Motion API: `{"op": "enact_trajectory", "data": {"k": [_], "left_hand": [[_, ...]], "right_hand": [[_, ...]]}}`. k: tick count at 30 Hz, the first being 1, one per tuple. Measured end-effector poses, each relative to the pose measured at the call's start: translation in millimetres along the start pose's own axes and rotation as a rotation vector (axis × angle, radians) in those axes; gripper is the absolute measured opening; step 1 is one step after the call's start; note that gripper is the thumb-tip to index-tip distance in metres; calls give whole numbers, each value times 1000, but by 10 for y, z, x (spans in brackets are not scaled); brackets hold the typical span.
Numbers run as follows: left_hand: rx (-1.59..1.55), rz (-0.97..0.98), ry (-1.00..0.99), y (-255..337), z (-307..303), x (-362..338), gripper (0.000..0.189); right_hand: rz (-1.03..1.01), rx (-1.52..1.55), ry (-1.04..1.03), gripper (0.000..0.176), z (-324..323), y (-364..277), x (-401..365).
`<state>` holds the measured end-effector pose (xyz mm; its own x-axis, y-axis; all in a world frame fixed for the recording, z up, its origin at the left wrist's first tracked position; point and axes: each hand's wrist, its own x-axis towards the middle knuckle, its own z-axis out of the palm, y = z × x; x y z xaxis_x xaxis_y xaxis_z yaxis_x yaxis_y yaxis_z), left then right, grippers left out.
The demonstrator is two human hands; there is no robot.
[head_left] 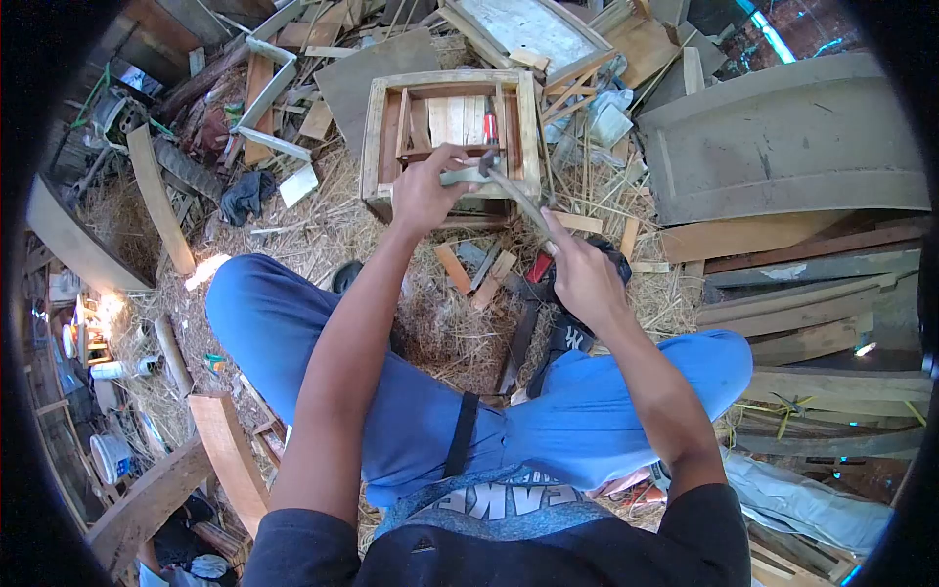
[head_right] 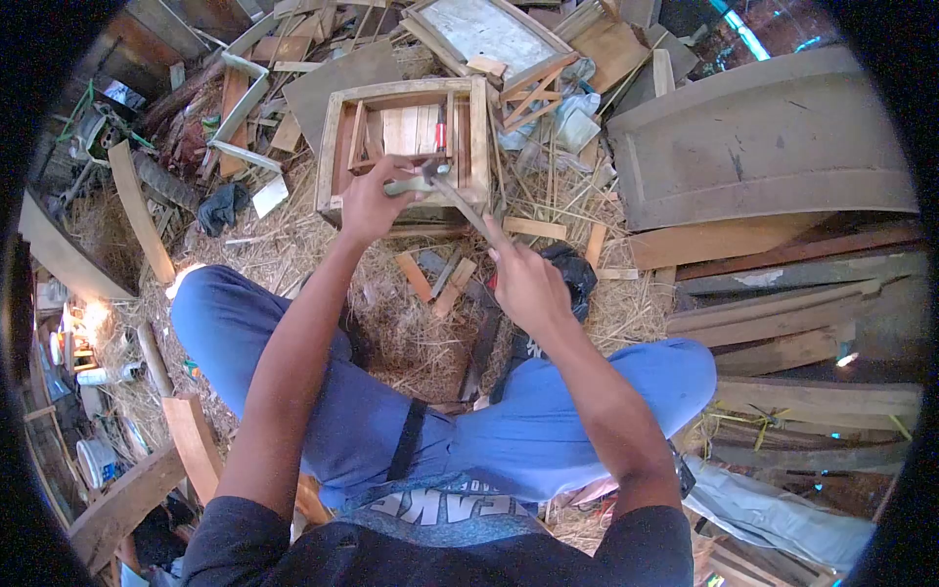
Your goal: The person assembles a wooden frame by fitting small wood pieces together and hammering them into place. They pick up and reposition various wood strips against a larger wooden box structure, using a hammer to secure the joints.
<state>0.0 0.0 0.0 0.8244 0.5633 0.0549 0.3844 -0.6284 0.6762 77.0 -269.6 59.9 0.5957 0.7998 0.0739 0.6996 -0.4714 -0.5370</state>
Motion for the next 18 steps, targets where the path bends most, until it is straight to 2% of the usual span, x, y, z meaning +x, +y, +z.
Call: {"op": "enact_trajectory", "data": {"k": [3,6,8,14,15,17,18], "left_hand": [[15,-10,-20,77,4,41,48],[-99,34,-38,20,-1,33,37],[-14,110,-65,-9,-17,57,28],[-121,227,-38,-83,-132,161,24],[-119,226,-39,-121,-129,183,24],[-207,89,-66,-186,-93,210,23],[-208,87,-67,-182,-93,205,23]], "right_hand": [[86,-28,-87,60,-93,39,28],[51,171,82,59,-126,55,70],[86,202,97,58,-149,61,105],[231,284,106,54,-192,50,214],[247,278,91,54,-205,38,225],[266,271,74,53,-154,95,242],[110,283,182,53,-78,140,272]]}}
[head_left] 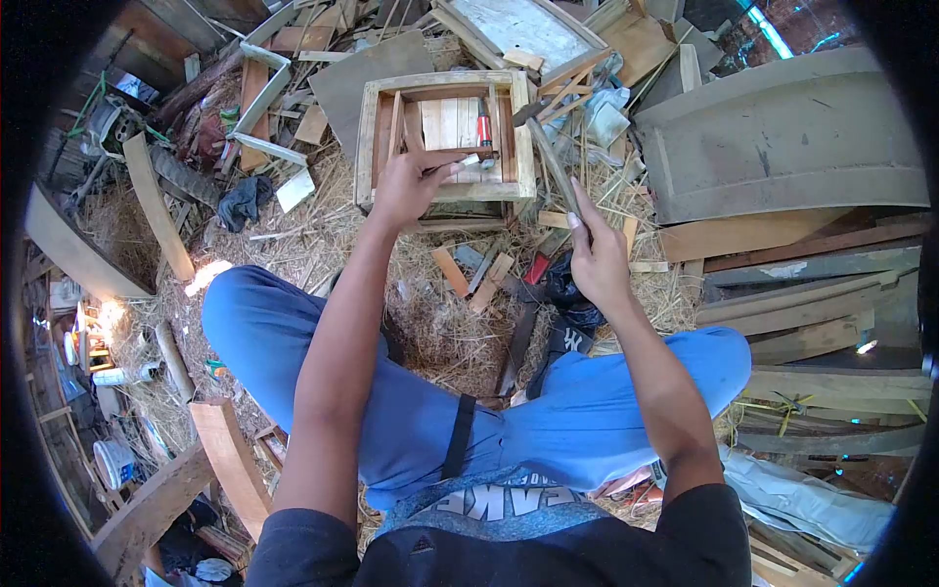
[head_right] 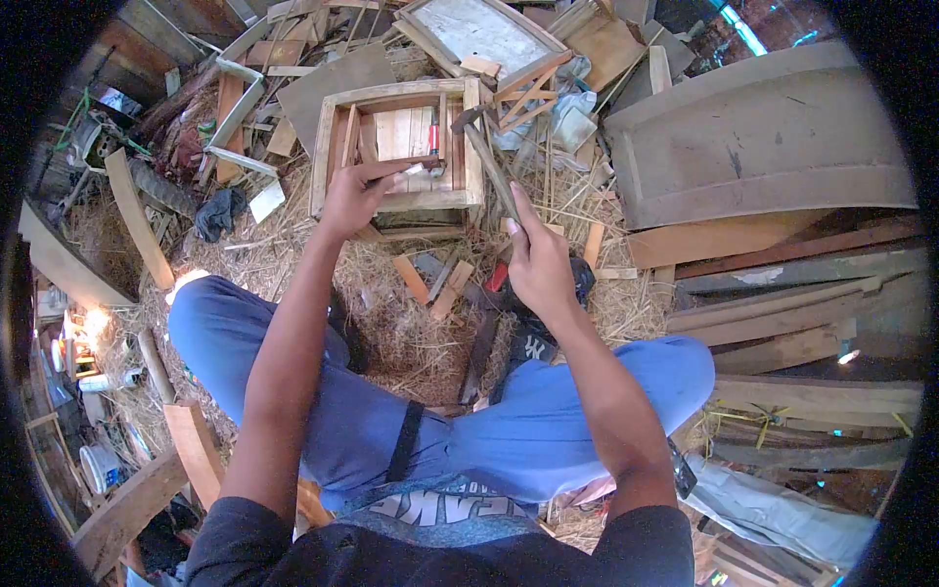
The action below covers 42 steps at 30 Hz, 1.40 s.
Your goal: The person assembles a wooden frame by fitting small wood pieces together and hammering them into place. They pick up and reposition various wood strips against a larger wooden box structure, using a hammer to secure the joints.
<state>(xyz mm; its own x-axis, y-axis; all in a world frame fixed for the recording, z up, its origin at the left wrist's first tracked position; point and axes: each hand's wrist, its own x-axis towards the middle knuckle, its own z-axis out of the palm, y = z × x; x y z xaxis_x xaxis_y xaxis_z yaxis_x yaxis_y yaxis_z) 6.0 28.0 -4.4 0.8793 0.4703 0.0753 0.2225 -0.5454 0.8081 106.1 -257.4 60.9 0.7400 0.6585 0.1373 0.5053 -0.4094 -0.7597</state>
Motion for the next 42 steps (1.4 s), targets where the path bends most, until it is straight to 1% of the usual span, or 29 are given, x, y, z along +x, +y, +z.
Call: {"op": "enact_trajectory", "data": {"k": [1,2,4,6,8,9,10,11,13,15,17,18,20,22,23,28,30,32,36,38,40,42], "left_hand": [[-20,23,16,4,-3,-2,23],[-39,46,32,9,-11,-4,22],[-15,51,6,69,-46,-5,22],[9,56,-20,115,-68,-12,23],[47,22,-29,146,-85,-19,23],[47,22,-26,182,-97,-35,23],[-8,40,18,220,-110,-58,23],[-62,57,63,255,-125,-78,24],[-68,59,87,255,-142,-101,24],[-73,60,113,216,-160,-114,24],[-107,126,141,141,-171,-121,26],[-104,127,145,142,-192,-131,26],[-132,45,160,145,-221,-166,26],[-87,15,131,216,-300,-203,27],[-43,-15,98,252,-335,-220,28],[-115,3,145,144,-367,-268,30],[-121,13,150,102,-394,-270,31],[-29,71,161,116,-440,-288,32],[-57,55,163,88,-472,-330,33],[-75,136,210,22,-454,-333,33],[-91,106,202,25,-467,-348,34],[-107,78,195,57,-488,-368,34]], "right_hand": [[-167,31,84,53,38,46,8],[-166,32,83,53,35,83,-9],[34,29,-33,53,-21,-51,-4],[11,10,-33,53,9,-12,16],[-14,-10,-32,54,17,-14,37],[46,-23,-65,54,10,-60,53],[107,-35,-97,55,15,-93,67],[103,-35,-98,55,33,-101,86],[162,-54,-123,57,86,-97,148],[129,-44,-88,57,169,-86,210],[94,-33,-52,57,258,-25,287],[65,-52,-28,56,304,12,334],[32,-70,-5,56,386,70,420],[118,-64,2,58,459,69,488],[115,-62,2,58,495,92,524],[104,-131,26,66,640,133,631],[101,-149,17,66,657,127,658],[97,-168,8,65,667,120,674],[-25,-186,32,64,692,184,680],[-65,-201,30,63,692,234,688],[-67,-253,-44,61,687,234,692],[-72,-279,-28,61,696,230,699]]}}
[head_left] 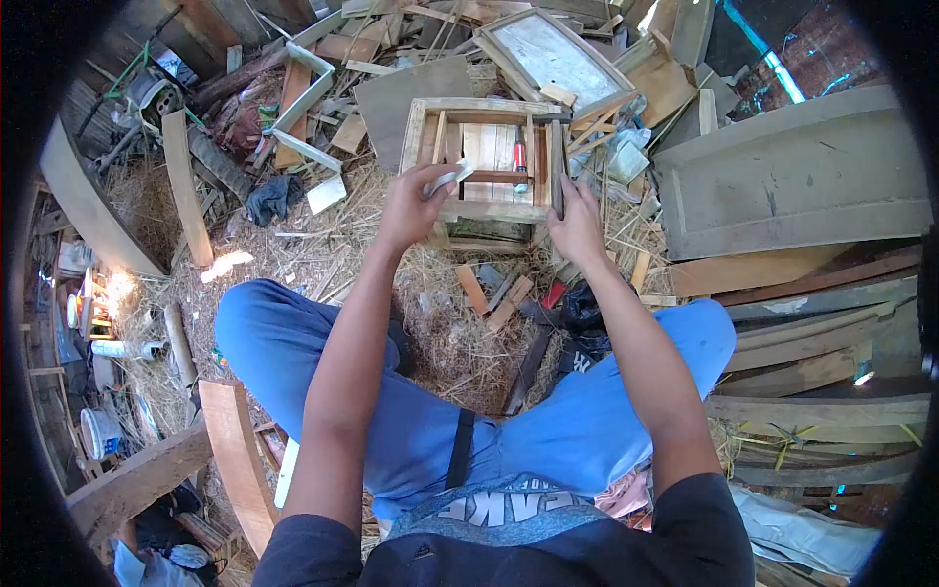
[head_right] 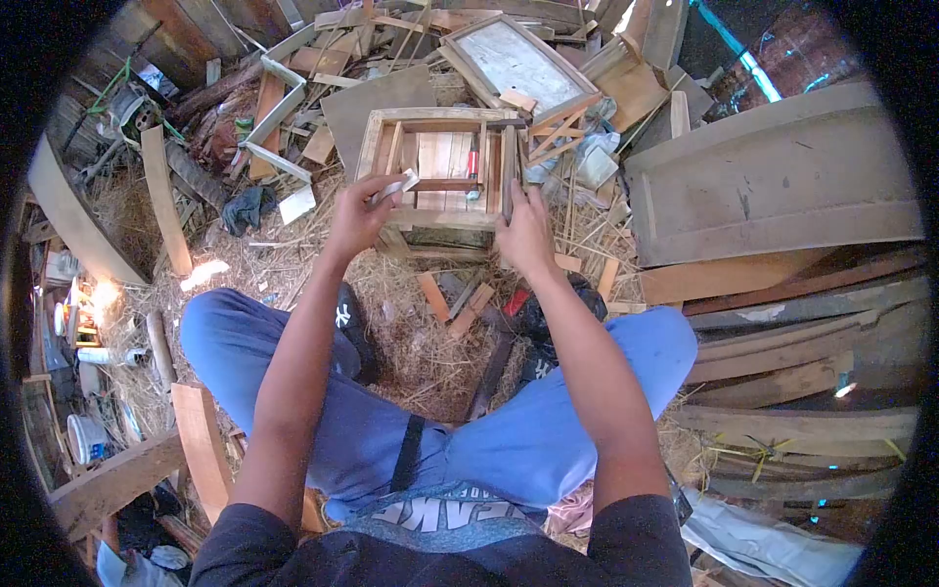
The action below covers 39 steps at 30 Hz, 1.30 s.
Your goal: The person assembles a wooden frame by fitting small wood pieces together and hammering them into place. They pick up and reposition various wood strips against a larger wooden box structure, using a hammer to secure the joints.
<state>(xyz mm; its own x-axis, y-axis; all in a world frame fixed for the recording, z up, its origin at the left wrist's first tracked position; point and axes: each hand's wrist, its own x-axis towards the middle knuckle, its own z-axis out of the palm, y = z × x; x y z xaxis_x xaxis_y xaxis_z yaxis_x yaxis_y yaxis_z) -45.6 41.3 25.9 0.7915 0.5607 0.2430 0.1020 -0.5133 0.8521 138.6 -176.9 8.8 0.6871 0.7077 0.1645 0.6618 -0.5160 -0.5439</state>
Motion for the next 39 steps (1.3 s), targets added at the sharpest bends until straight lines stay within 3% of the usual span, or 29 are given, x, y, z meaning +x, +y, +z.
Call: {"op": "enact_trajectory", "data": {"k": [5,9,13,17,22,29,32,34,35,37,39], "left_hand": [[16,-2,25,42,-54,-48,33],[28,57,79,-27,-81,-74,32],[122,-66,87,27,-165,-113,33],[164,-125,221,-68,-255,-149,36],[165,-106,264,-174,-379,-194,35],[156,-71,265,-218,-490,-256,34],[145,-119,281,-192,-509,-253,34],[152,-119,285,-153,-533,-242,34],[157,-120,287,-131,-539,-241,34],[141,-113,293,-109,-536,-231,34],[121,-105,294,-67,-514,-232,34]], "right_hand": [[45,-34,32,57,-10,-30,3],[-44,-92,148,44,-45,-125,27],[-75,-36,178,32,22,-240,149],[-65,-120,174,32,131,-327,274],[-33,-486,171,43,280,-455,412],[189,-356,99,41,347,-592,578],[307,-99,147,36,238,-676,615],[83,89,419,30,206,-688,599],[84,90,420,30,176,-685,612],[-179,231,537,26,60,-689,642],[-256,270,512,25,-130,-690,616]]}}
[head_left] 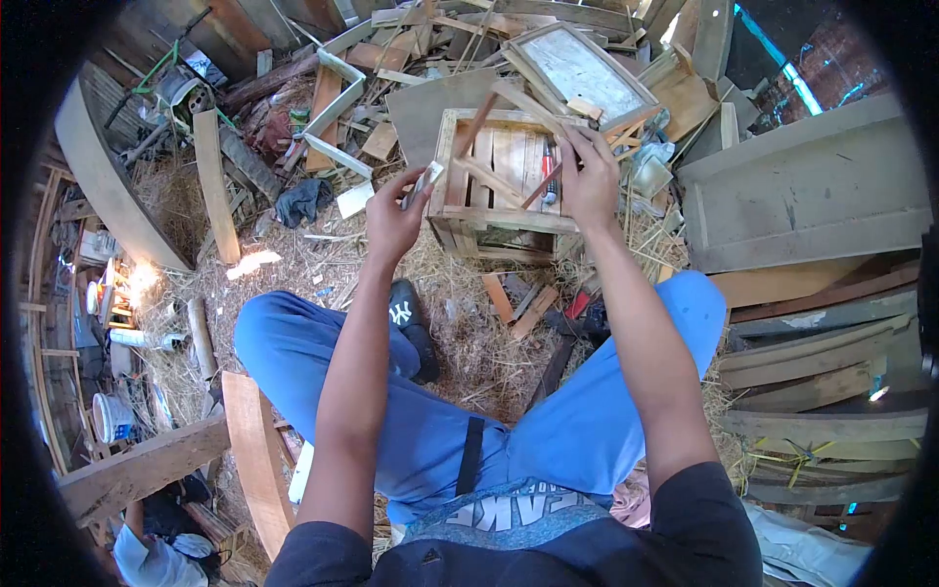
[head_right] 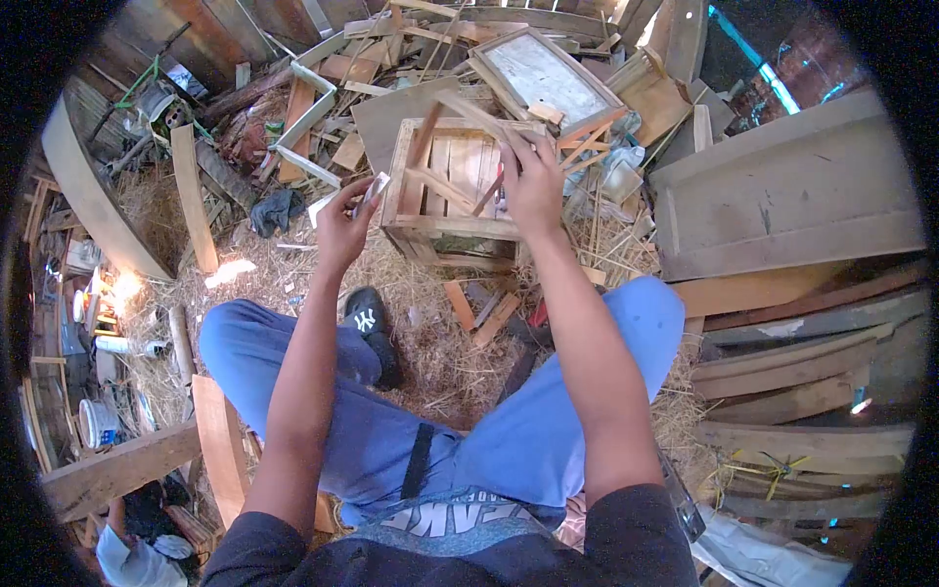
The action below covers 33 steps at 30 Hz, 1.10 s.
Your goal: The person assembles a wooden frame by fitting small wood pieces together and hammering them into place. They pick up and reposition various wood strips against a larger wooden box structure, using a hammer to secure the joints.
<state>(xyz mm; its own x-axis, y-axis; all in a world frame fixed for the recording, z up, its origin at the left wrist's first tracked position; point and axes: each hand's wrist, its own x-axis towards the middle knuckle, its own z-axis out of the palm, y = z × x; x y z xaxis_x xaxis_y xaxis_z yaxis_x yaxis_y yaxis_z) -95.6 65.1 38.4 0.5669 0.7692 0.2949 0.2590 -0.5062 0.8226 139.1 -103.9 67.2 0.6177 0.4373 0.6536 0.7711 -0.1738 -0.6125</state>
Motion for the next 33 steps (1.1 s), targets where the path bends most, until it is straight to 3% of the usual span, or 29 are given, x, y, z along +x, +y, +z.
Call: {"op": "enact_trajectory", "data": {"k": [3,6,8,14,16,18,20,26,33], "left_hand": [[-17,-17,-16,47,51,-31,32],[20,111,-110,46,92,-68,35],[42,9,-157,117,113,-97,34],[-34,-17,-128,187,410,-379,32],[-156,-158,-253,110,526,-466,33],[-197,-151,-236,151,593,-507,33],[-172,-338,-332,293,566,-526,31],[-411,-476,-266,170,712,-570,39],[-471,-527,-223,162,801,-532,48]], "right_hand": [[-82,60,-49,26,-239,-24,63],[-110,60,-83,26,-420,-34,44],[-141,62,-128,26,-512,-3,1],[-166,45,-93,28,-641,59,-54],[-203,47,-120,29,-670,61,-49],[-240,50,-146,30,-694,41,-49],[-267,33,-214,33,-719,4,-55],[-281,55,-242,36,-746,-26,-47],[-302,54,-246,37,-717,28,-35]]}}
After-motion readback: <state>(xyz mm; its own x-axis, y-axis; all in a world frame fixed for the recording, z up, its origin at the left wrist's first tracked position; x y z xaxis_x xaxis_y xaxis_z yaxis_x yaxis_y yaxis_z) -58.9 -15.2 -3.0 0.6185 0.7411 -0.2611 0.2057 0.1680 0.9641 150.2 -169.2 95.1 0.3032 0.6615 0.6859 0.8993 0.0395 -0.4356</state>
